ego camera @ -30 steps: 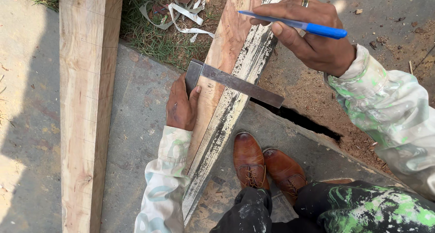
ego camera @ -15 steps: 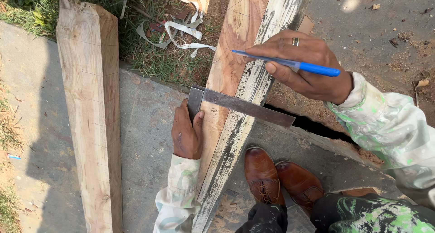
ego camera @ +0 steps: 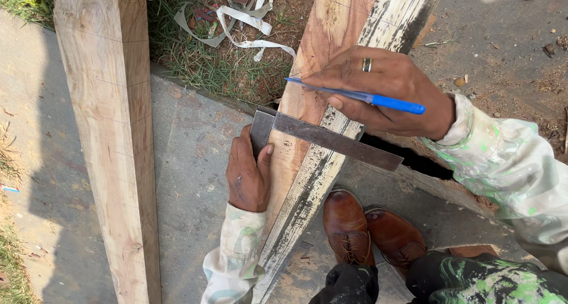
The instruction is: The person uses a try square and a blue pen to mark perpendicular lines on several wooden planks. They reposition the square along the planks and draw lines, then move to another plank and repeat the process.
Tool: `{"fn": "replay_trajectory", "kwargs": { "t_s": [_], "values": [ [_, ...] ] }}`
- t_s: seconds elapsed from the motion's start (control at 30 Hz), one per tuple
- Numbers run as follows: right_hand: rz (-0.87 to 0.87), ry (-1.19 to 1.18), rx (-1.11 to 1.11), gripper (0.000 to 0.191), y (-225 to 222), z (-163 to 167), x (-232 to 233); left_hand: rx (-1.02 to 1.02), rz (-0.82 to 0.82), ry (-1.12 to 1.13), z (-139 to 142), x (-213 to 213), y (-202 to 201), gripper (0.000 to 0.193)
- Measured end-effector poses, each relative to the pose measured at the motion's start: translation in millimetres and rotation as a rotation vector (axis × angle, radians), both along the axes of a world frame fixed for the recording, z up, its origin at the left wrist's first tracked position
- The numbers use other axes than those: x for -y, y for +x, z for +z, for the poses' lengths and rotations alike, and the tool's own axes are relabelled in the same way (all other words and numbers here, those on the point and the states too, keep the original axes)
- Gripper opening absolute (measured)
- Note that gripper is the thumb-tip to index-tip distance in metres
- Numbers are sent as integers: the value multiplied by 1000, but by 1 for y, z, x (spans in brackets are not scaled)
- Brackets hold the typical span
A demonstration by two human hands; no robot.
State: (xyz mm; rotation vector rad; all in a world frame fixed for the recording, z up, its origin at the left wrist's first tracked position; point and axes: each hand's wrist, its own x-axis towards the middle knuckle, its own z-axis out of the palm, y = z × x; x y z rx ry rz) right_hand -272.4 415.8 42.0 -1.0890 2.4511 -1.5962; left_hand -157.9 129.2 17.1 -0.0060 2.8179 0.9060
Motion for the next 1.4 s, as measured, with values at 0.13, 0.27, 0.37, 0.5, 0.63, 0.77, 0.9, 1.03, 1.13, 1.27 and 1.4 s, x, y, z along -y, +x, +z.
{"fn": "replay_trajectory", "kwargs": {
  "t_s": [0.13, 0.27, 0.37, 0.5, 0.63, 0.77, 0.9, 1.03, 1.13, 1.27, 1.4],
  "values": [
    [17, 1, -25, 31, 0, -3, 2, 16, 0, 3, 1, 0, 0, 48],
    [27, -3, -19, 31, 0, -7, 4, 1, -12, 14, 2, 1, -1, 48],
    [29, 21, -31, 34, 3, -9, 8, 17, -4, 15, 2, 1, -1, 47],
    [72, 89, -7, 41, 9, -11, 16, 46, 17, -9, 2, 0, 0, 49],
    [104, 156, -19, 46, 14, -16, 24, 24, 12, -23, 1, 0, 0, 49],
    [99, 201, -72, 45, 16, -18, 29, 20, 15, -27, 0, -1, 0, 50],
    [129, 210, -27, 41, 15, -12, 24, 12, 13, -15, 0, -1, -1, 50],
    [147, 250, 7, 36, 14, -3, 13, 18, 22, -20, 0, -2, 0, 50],
    [145, 236, -11, 39, 13, -1, 16, 35, 22, -21, 0, -1, 1, 51],
    [133, 209, -2, 39, 13, 0, 21, 5, 9, -9, -2, 0, 1, 50],
    [158, 233, 49, 35, 12, 3, 14, 5, 8, -14, -1, -1, 2, 51]
  ]
}}
